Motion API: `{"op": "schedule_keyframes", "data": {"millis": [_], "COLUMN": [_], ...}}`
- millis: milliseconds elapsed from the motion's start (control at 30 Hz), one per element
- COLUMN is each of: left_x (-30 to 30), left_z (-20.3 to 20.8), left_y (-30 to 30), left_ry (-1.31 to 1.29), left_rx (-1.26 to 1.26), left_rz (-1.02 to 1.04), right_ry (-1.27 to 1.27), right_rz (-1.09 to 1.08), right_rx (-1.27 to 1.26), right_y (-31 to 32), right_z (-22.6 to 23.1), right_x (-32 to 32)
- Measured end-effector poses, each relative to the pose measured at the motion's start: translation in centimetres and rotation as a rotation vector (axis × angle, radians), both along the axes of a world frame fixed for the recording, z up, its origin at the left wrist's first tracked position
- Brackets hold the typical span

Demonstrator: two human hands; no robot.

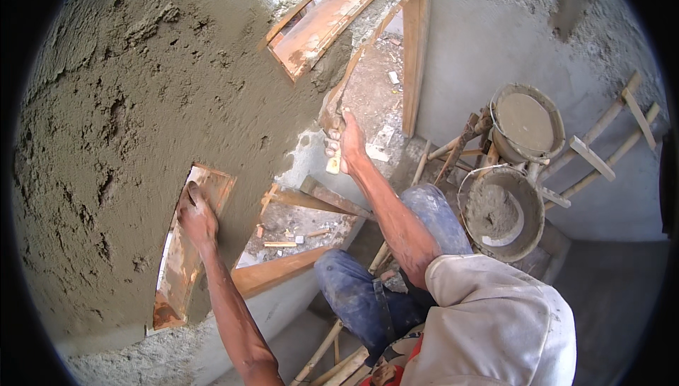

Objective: The person applies wet plaster to a wall and around window frames using a trowel, scooping material from buckets on a scaffold.

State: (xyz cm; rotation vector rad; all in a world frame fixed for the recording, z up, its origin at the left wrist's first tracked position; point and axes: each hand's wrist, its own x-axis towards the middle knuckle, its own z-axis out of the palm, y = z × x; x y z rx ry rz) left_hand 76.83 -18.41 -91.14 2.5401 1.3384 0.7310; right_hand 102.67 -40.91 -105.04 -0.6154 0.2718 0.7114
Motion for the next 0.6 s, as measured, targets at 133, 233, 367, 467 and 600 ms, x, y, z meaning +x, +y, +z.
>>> {"op": "schedule_keyframes", "data": {"millis": [133, 233, 367, 467, 600], "left_x": [-0.3, 1.1, 1.2, 0.5, -0.3], "left_z": [-0.3, 0.5, 0.0, -0.2, -1.2], "left_y": [-0.3, -2.3, -1.4, -0.3, 0.2], "left_ry": [-0.020, 0.015, 0.042, 0.067, 0.042], "left_rx": [0.019, 0.009, 0.027, 0.064, 0.084], "left_rz": [-0.005, 0.049, 0.020, 0.022, 0.011], "right_ry": [-0.036, -0.090, -0.198, -0.215, -0.189], "right_rz": [0.053, 0.031, 0.060, 0.103, 0.157], "right_rx": [-0.089, -0.200, -0.307, -0.285, -0.204], "right_y": [4.5, 4.6, 5.4, 6.8, 4.0], "right_z": [5.0, 5.9, 5.0, 3.7, 2.2], "right_x": [1.3, 0.5, -4.4, -8.9, -12.6]}}
